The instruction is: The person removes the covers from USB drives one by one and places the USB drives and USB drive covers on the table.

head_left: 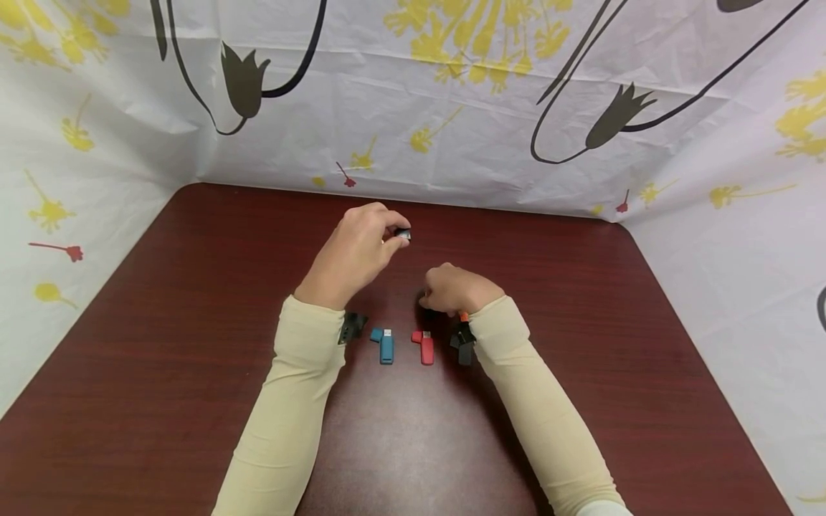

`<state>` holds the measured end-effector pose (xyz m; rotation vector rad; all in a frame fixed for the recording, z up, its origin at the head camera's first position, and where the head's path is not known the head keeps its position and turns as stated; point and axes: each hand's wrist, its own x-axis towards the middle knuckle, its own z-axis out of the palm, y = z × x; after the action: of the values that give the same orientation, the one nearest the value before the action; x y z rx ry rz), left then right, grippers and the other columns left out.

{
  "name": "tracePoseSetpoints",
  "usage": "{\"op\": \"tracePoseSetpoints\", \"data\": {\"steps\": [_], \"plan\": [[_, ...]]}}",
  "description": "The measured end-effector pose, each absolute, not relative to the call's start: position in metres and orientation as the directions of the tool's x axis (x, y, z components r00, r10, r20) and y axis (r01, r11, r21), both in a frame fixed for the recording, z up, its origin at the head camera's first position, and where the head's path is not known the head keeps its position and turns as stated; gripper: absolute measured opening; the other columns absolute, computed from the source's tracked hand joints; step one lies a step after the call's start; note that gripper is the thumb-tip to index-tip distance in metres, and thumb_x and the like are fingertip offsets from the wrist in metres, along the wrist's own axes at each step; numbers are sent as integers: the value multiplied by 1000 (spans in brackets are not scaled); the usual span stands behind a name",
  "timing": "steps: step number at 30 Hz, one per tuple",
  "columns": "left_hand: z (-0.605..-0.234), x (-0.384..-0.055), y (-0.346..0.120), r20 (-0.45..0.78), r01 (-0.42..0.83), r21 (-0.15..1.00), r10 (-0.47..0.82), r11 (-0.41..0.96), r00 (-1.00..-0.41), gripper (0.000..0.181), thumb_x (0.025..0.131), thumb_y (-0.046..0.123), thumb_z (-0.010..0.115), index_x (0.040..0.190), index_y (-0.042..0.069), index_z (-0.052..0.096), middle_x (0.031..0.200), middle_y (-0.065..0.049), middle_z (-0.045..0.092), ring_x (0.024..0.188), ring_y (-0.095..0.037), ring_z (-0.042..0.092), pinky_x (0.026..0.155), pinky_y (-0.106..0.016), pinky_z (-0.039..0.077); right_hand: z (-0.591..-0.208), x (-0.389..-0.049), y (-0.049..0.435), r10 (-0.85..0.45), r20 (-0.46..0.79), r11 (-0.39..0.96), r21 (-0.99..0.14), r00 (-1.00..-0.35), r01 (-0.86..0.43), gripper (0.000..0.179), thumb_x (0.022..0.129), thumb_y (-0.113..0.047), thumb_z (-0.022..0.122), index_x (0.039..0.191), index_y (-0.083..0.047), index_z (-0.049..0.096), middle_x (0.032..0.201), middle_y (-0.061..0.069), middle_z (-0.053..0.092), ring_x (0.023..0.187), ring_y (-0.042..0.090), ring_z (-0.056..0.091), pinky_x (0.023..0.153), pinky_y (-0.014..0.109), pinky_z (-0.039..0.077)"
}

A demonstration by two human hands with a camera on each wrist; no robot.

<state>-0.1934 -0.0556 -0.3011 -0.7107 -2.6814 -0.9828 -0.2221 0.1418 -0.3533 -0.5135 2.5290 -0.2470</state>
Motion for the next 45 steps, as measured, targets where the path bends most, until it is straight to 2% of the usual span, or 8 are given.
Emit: {"op": "tracePoseSetpoints", "data": {"steps": [3,6,9,13,24,34,40,45], "plan": [[-302,-195,-53,319,493,556,376,669,-870,22,100,9,78,121,4,80,115,-12,74,99,-25,71,88,-37,61,-343,-222,152,-433,-396,895,-294,-810,-335,20,108,-19,64,94,-5,70,72,4,61,59,15,55,63,30,49],[-304,-196,-50,258,464,551,387,694,-885,25,102,10,77,126,5,79,116,-12,73,98,-25,68,88,-37,60,-331,-220,164,-440,-298,883,-317,-847,-347,19,108,-20,64,112,-3,70,89,8,68,65,20,64,70,36,55],[-307,-198,-47,164,422,542,401,727,-901,27,104,11,74,130,6,77,120,-12,71,103,-26,66,91,-37,59,-318,-217,175,-422,-204,878,-334,-883,-342,21,108,-21,64,119,-3,68,103,12,72,80,25,70,81,43,59],[-315,-201,-41,49,379,539,421,752,-906,26,105,11,71,131,6,76,126,-12,72,111,-26,68,97,-39,60,-304,-214,188,-407,-107,875,-331,-907,-353,23,108,-20,64,120,-2,69,112,14,71,99,28,67,92,49,58],[-342,-206,-18,-126,365,516,490,775,-862,26,105,4,66,130,0,73,129,-16,73,113,-27,70,95,-38,62,-279,-203,211,-351,-46,868,-390,-935,-307,31,108,-21,63,131,-1,65,128,18,68,117,34,65,104,54,53],[-368,-207,-4,-152,378,438,482,815,-863,8,100,1,73,105,4,78,100,-12,74,82,-22,67,77,-34,58,-269,-199,220,-349,-32,869,-384,-937,-311,29,108,-21,64,128,-1,67,127,18,70,118,35,68,103,55,54],[-376,-208,1,-166,378,412,476,829,-864,8,98,3,79,105,4,77,102,-11,74,82,-22,65,79,-33,57,-269,-199,222,-363,-30,866,-381,-931,-325,27,108,-21,64,126,-1,69,124,17,71,116,34,69,102,54,54],[-380,-209,2,-167,363,425,466,829,-869,13,98,-4,74,107,4,78,105,-12,75,82,-21,65,77,-33,56,-269,-199,223,-368,-38,862,-388,-929,-326,28,108,-21,64,126,-1,69,124,16,72,116,33,69,102,54,54]]}}
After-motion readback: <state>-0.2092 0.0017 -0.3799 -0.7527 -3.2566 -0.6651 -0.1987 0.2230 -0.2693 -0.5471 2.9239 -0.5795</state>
